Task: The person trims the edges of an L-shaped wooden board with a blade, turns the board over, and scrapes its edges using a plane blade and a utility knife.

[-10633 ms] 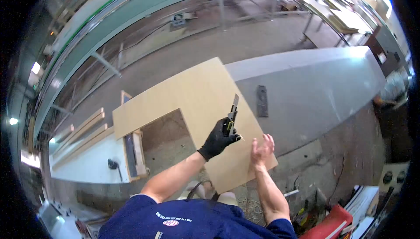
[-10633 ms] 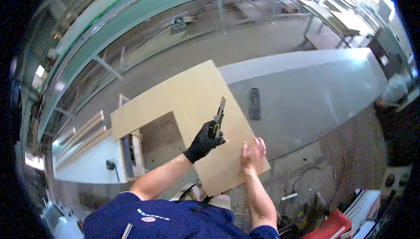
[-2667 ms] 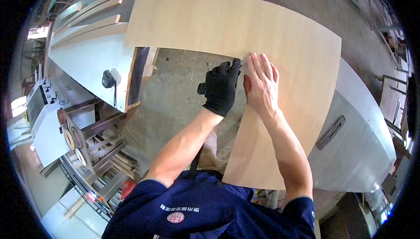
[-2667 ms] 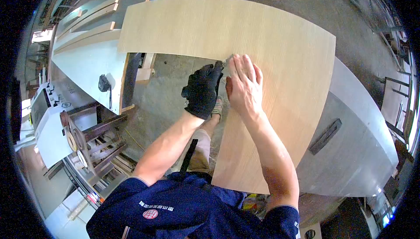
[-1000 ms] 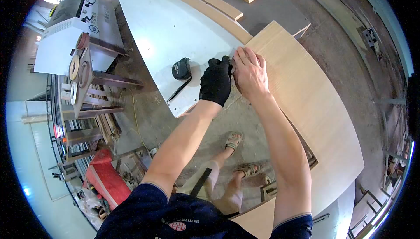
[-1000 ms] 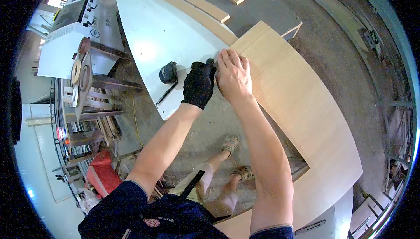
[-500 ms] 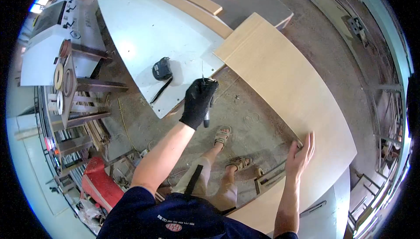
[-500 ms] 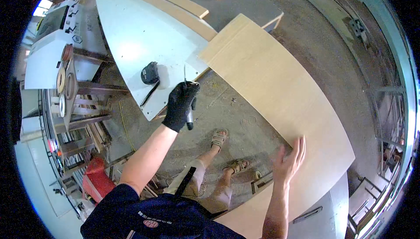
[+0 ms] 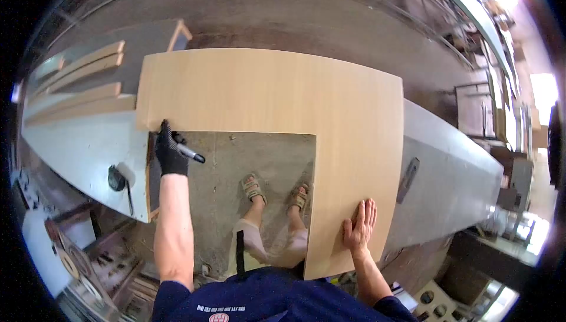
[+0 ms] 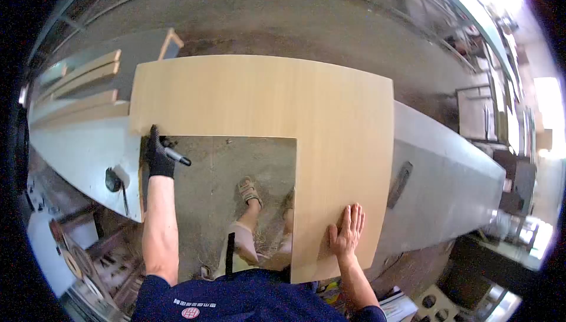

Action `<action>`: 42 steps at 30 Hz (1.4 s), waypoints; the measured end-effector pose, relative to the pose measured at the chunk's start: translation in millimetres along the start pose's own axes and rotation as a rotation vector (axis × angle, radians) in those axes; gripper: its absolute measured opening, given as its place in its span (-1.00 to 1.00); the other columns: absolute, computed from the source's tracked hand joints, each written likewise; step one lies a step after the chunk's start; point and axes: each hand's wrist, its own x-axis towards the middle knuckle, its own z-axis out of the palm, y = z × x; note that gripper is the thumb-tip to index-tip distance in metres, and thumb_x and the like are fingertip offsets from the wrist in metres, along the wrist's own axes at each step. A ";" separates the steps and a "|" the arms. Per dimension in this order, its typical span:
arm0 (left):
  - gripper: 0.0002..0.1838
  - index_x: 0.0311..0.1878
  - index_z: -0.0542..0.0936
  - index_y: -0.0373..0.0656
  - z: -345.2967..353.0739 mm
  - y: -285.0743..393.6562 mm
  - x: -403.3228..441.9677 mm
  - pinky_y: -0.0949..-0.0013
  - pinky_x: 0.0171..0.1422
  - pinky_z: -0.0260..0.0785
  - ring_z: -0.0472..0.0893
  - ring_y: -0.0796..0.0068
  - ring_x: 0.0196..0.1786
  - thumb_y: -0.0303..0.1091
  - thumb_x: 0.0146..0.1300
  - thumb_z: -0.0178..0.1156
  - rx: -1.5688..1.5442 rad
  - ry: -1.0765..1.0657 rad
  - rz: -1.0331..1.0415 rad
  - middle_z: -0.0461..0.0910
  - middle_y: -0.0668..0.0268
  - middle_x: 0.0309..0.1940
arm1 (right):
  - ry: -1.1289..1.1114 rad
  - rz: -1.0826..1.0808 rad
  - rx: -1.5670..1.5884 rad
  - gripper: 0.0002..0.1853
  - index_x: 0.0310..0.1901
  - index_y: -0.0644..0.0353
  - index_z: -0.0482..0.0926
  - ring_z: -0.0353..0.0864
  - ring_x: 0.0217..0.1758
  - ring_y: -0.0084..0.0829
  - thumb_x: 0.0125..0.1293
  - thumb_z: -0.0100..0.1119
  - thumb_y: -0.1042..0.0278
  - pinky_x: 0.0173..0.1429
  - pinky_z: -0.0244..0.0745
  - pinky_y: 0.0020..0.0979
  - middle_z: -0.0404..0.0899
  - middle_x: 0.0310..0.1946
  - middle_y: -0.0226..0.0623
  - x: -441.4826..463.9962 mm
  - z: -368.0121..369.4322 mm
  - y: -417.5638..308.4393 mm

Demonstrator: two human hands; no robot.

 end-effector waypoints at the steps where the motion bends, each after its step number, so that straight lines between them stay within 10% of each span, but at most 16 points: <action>1: -0.73 -0.27 0.52 0.01 2.8 -0.7 -6.8 0.43 -0.49 0.22 0.37 0.61 -0.57 -0.09 0.41 0.35 0.000 0.000 -0.012 0.37 0.49 -0.57 | 0.006 0.016 -0.010 -0.23 0.56 0.31 0.17 0.00 0.68 0.18 0.40 0.08 0.13 0.72 -0.19 0.13 0.09 0.60 0.19 -4.8 -2.8 8.6; 17: -0.71 -0.25 0.52 -0.05 118.9 -123.5 -127.9 0.36 -0.50 0.34 0.46 0.53 -0.58 -0.07 0.41 0.35 0.202 -0.263 -0.140 0.44 0.41 -0.56 | 0.128 0.154 -0.121 -0.17 0.56 0.27 0.19 0.05 0.67 0.14 0.55 -0.09 -0.27 0.69 -0.10 0.11 0.12 0.60 0.11 -105.5 -7.8 155.7; 26: -0.70 0.01 0.58 0.06 61.8 -127.4 -178.7 0.53 -0.51 0.21 0.33 0.73 -0.60 0.04 0.61 0.02 0.284 -0.254 -0.228 0.47 0.55 -0.52 | 0.227 -0.005 0.070 -0.32 0.44 0.27 0.30 0.18 0.57 0.16 0.43 0.21 0.06 0.60 0.07 0.09 0.20 0.49 0.17 62.8 -22.3 133.1; 33: -0.69 0.24 0.58 -0.21 79.7 -126.6 -199.4 0.21 0.08 0.57 0.74 0.13 -0.04 -0.42 0.49 0.15 0.862 -0.518 0.926 0.68 0.03 0.01 | 0.236 -0.237 0.055 -0.35 0.46 0.28 0.31 0.10 0.65 0.09 0.41 0.17 0.19 0.67 0.00 0.04 0.21 0.55 0.11 263.5 -12.8 66.7; 40: -0.39 0.55 0.37 -0.06 102.3 -105.7 -158.0 0.12 -0.31 0.49 0.64 0.10 -0.38 -0.50 0.43 0.11 1.139 -0.575 0.967 0.63 0.11 -0.33 | 0.197 -0.214 -0.066 -0.30 0.53 0.26 0.24 0.08 0.66 0.05 0.52 0.01 -0.02 0.69 -0.06 0.03 0.18 0.57 0.06 271.4 -5.5 58.3; 42: -0.54 0.40 0.53 -0.14 76.9 -96.3 -108.8 0.14 -0.12 0.58 0.72 -0.02 -0.21 -0.44 0.46 0.11 1.104 -0.346 0.848 0.71 0.01 -0.14 | 0.184 -0.199 -0.086 -0.30 0.54 0.27 0.22 0.08 0.66 0.06 0.54 -0.01 -0.03 0.69 -0.05 0.03 0.16 0.58 0.07 271.6 -3.7 59.6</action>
